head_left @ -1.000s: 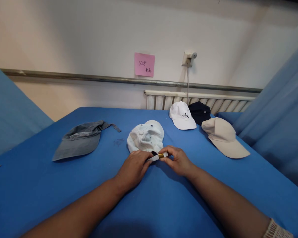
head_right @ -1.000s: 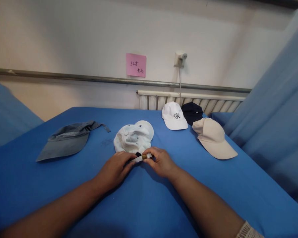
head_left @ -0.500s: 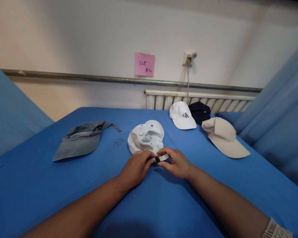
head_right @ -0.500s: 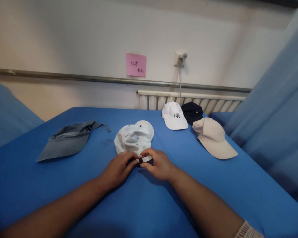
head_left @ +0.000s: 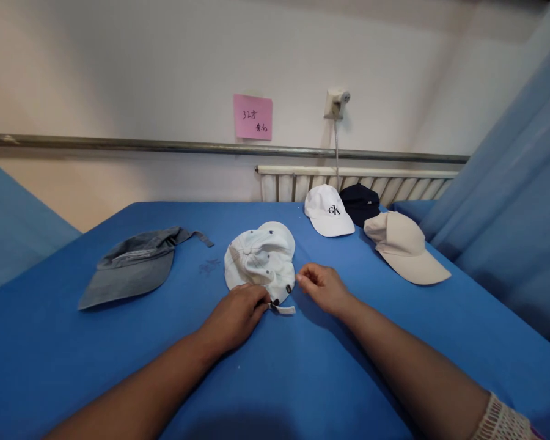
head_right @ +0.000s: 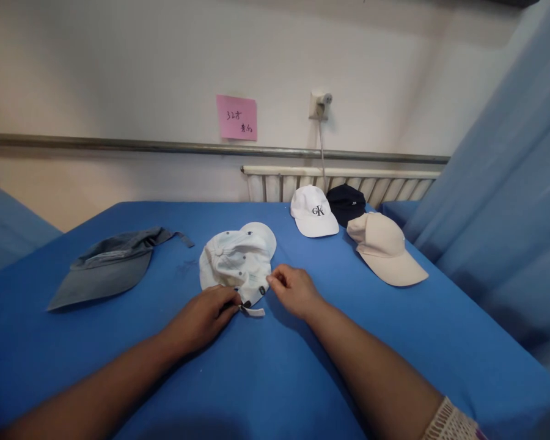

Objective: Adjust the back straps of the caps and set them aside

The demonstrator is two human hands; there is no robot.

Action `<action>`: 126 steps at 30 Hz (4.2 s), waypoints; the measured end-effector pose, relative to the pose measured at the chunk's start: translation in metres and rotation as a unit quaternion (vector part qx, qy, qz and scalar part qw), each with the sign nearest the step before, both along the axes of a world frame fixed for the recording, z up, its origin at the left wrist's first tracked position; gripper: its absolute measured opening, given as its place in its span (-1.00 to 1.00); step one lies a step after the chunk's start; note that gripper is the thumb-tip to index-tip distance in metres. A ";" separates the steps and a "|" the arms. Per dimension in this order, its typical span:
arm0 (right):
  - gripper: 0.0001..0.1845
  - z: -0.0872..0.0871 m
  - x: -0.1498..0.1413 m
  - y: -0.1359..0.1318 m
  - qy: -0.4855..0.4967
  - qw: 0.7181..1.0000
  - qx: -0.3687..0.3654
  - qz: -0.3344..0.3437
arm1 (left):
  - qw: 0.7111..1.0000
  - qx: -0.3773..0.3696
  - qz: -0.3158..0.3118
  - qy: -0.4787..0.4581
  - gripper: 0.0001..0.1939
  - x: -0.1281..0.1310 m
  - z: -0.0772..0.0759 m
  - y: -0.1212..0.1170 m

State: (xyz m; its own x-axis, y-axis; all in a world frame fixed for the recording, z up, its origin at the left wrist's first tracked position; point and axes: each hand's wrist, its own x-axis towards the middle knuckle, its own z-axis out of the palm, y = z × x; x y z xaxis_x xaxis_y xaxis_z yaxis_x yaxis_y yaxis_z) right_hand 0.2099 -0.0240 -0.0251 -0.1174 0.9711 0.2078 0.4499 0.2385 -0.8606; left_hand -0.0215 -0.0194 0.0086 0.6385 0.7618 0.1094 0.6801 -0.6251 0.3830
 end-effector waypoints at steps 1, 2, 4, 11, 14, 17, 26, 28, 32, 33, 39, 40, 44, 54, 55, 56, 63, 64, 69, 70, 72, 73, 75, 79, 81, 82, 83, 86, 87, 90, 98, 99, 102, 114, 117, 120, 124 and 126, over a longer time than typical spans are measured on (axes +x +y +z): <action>-0.81 0.002 -0.002 -0.004 -0.013 0.999 -0.009 0.041 | 1.000 -0.005 0.004 0.001 -0.86 0.000 0.001 0.000; -0.81 0.004 -0.004 -0.007 -0.030 0.996 -0.014 0.083 | 1.000 -0.011 0.008 0.000 -0.87 0.000 0.001 0.000; -0.79 0.006 -0.007 -0.013 -0.072 0.987 0.003 0.145 | 1.000 -0.023 0.014 -0.011 -0.87 0.000 0.002 -0.001; -0.90 -0.003 -0.016 -0.009 -0.013 0.993 0.024 0.111 | 0.998 0.029 0.005 -0.055 -0.73 0.005 0.001 -0.010; -0.86 -0.004 -0.019 -0.008 0.059 0.994 0.010 0.092 | 0.994 0.108 -0.005 -0.032 -0.77 0.013 0.001 -0.014; -0.84 -0.004 -0.020 -0.008 0.094 0.991 0.005 0.097 | 0.989 0.149 -0.002 -0.019 -0.84 0.019 0.002 -0.015; -0.80 -0.009 -0.014 0.000 0.155 0.984 -0.068 0.048 | 0.986 0.158 0.007 -0.043 -0.87 0.011 -0.001 -0.009; -0.80 -0.009 -0.014 0.001 0.156 0.984 -0.072 0.040 | 0.987 0.160 0.005 -0.036 -0.87 0.011 -0.001 -0.009; -0.81 -0.007 -0.014 -0.002 0.153 0.984 -0.070 0.055 | 0.990 0.144 0.002 -0.005 -0.90 0.012 -0.001 -0.007; -0.81 -0.006 -0.014 -0.003 0.155 0.984 -0.064 0.062 | 0.991 0.137 0.002 0.000 -0.90 0.012 -0.002 -0.006; -0.79 0.001 -0.015 -0.008 0.171 0.982 -0.025 0.077 | 0.992 0.129 -0.010 0.014 -0.88 0.012 -0.002 -0.004; -0.78 0.002 -0.015 -0.008 0.174 0.982 -0.029 0.072 | 0.991 0.132 -0.013 0.017 -0.88 0.012 -0.002 -0.004; -0.80 -0.001 -0.014 -0.004 0.181 0.981 -0.050 0.055 | 0.991 0.130 -0.020 0.023 -0.90 0.012 -0.001 -0.005; -0.80 -0.019 -0.012 0.006 0.085 0.995 -0.050 -0.015 | 0.983 0.168 -0.030 0.069 -0.93 0.012 -0.001 -0.005; -0.81 -0.021 -0.010 0.008 0.068 0.996 -0.048 -0.034 | 0.983 0.166 -0.031 0.073 -0.93 0.011 -0.001 -0.004; -0.81 -0.022 -0.008 0.010 0.057 0.996 -0.044 -0.052 | 0.983 0.164 -0.031 0.078 -0.93 0.011 -0.002 -0.004; -0.84 -0.024 0.006 0.021 0.043 0.991 -0.048 -0.117 | 0.982 0.161 -0.026 0.095 -0.89 0.010 -0.001 -0.003; -0.82 -0.023 0.005 0.020 0.054 0.992 -0.054 -0.101 | 0.982 0.163 -0.024 0.092 -0.89 0.010 -0.002 -0.003; -0.72 -0.019 -0.010 0.008 0.115 0.991 -0.064 0.030 | 0.983 0.178 -0.010 0.048 -0.84 0.011 -0.003 -0.006; -0.74 -0.019 -0.013 0.005 0.114 0.990 -0.067 0.043 | 0.983 0.178 -0.006 0.035 -0.82 0.011 -0.003 -0.006; -0.77 -0.018 -0.017 0.002 0.113 0.989 -0.077 0.059 | 0.985 0.173 -0.004 0.012 -0.80 0.011 -0.003 -0.007; -0.77 -0.018 -0.017 0.002 0.117 0.988 -0.084 0.061 | 0.986 0.168 -0.006 0.004 -0.81 0.011 -0.004 -0.006; -0.77 -0.016 -0.018 0.001 0.126 0.985 -0.097 0.061 | 0.988 0.157 -0.012 -0.002 -0.80 0.012 -0.004 -0.005; -0.77 -0.013 -0.016 0.002 0.130 0.984 -0.107 0.053 | 0.989 0.144 -0.010 0.011 -0.78 0.012 -0.007 -0.002; -0.77 -0.012 -0.016 0.002 0.120 0.986 -0.107 0.050 | 0.989 0.146 -0.010 0.026 -0.80 0.012 -0.007 -0.002; -0.78 -0.012 -0.016 0.002 0.113 0.987 -0.107 0.047 | 0.988 0.149 -0.010 0.032 -0.81 0.012 -0.007 -0.002; -0.78 -0.012 -0.016 0.002 0.105 0.988 -0.106 0.042 | 0.987 0.153 -0.011 0.038 -0.81 0.013 -0.006 -0.002; -0.79 -0.014 -0.018 0.002 0.091 0.992 -0.091 0.021 | 0.985 0.162 -0.012 0.049 -0.83 0.014 -0.004 -0.002; -0.79 -0.015 -0.018 0.003 0.088 0.992 -0.086 0.013 | 0.985 0.165 -0.011 0.052 -0.83 0.015 -0.004 -0.003; -0.78 -0.017 -0.020 0.003 0.086 0.992 -0.088 -0.008 | 0.984 0.167 -0.007 0.057 -0.86 0.017 -0.002 -0.003; -0.75 -0.012 -0.018 0.004 0.133 0.985 -0.108 -0.005 | 0.987 0.160 -0.008 0.031 -0.77 0.013 -0.005 -0.002; -0.74 -0.011 -0.017 0.005 0.140 0.984 -0.110 -0.005 | 0.987 0.161 -0.009 0.026 -0.73 0.012 -0.006 -0.002; -0.74 -0.011 -0.017 0.006 0.156 0.981 -0.112 -0.010 | 0.984 0.174 -0.019 0.035 -0.76 0.013 -0.005 -0.002; -0.84 -0.025 -0.007 0.022 0.091 0.982 -0.063 -0.154 | 0.989 0.132 0.004 0.064 -0.77 -0.003 -0.002 0.004; -0.89 -0.024 -0.008 0.021 0.068 0.985 -0.062 -0.145 | 0.994 0.102 0.017 0.028 -0.73 -0.003 -0.004 0.005; -0.91 -0.022 -0.009 0.018 0.050 0.989 -0.051 -0.132 | 0.996 0.071 0.045 -0.004 -0.72 -0.002 -0.006 0.004; -0.88 -0.021 -0.010 0.016 0.047 0.991 -0.040 -0.121 | 0.994 0.026 0.097 -0.036 -0.72 0.000 -0.011 0.005; -0.86 -0.022 -0.010 0.016 0.059 0.991 -0.029 -0.115 | 0.992 0.013 0.115 -0.051 -0.74 0.002 -0.013 0.005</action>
